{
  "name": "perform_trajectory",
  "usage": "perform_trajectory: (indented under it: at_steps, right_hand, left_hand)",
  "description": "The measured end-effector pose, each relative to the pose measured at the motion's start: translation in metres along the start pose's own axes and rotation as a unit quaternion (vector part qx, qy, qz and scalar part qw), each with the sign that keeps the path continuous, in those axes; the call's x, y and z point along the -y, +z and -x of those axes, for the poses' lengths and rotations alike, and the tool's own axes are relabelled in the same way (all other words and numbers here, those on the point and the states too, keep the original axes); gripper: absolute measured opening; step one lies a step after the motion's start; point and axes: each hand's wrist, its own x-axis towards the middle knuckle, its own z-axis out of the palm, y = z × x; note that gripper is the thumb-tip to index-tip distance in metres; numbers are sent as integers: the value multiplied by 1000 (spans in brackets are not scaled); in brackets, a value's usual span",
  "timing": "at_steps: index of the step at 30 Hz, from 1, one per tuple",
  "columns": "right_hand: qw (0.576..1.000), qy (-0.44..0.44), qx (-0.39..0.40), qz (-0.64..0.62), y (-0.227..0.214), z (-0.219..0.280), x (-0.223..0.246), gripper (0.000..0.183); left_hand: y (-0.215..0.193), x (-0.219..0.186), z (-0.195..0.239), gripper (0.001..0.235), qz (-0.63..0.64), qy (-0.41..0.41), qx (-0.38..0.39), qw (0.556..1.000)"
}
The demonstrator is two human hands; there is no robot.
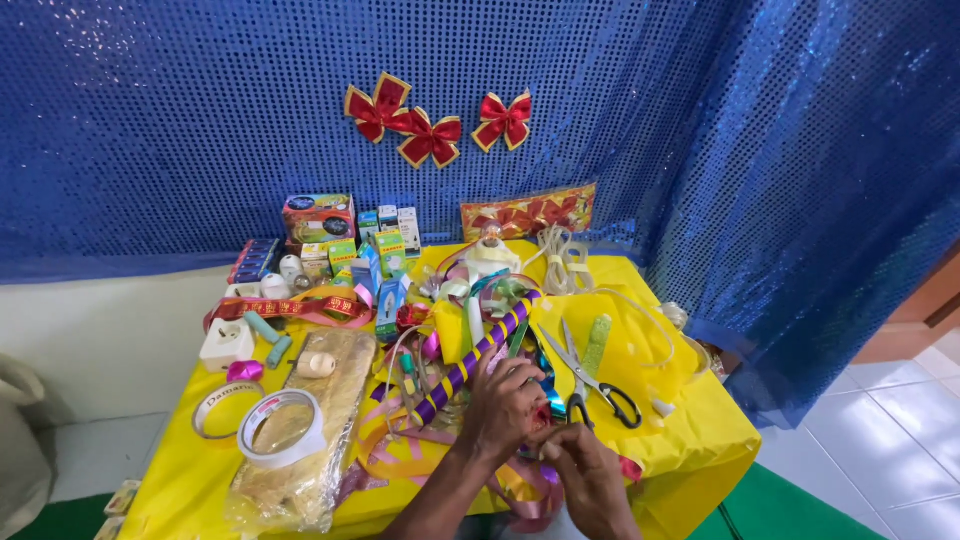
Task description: The person wraps a purple and yellow striped ribbon around a cylindrical object, securing it with tape. They continue to wrap and adjust the ribbon, ensuring it is tightly secured.
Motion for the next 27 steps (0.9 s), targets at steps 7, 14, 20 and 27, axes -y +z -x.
perform_trajectory:
  at_steps: [7, 14, 20, 27]
  right_hand:
    - [995, 36, 64, -71, 11, 10, 8, 12]
    - [984, 1, 16, -180, -1, 12, 12, 11]
    - [963, 42, -112, -242, -11, 9, -17, 17]
    - [959, 72, -123, -246, -11, 11, -21, 13]
  left_hand:
    - [5, 10, -1, 3, 10, -9, -30, 999]
    - [-22, 6, -4, 11, 10, -45, 18, 999]
    - [-75, -2, -17, 25, 46, -196, 82, 976]
    - [-87, -16, -6, 11, 109, -295, 121, 942]
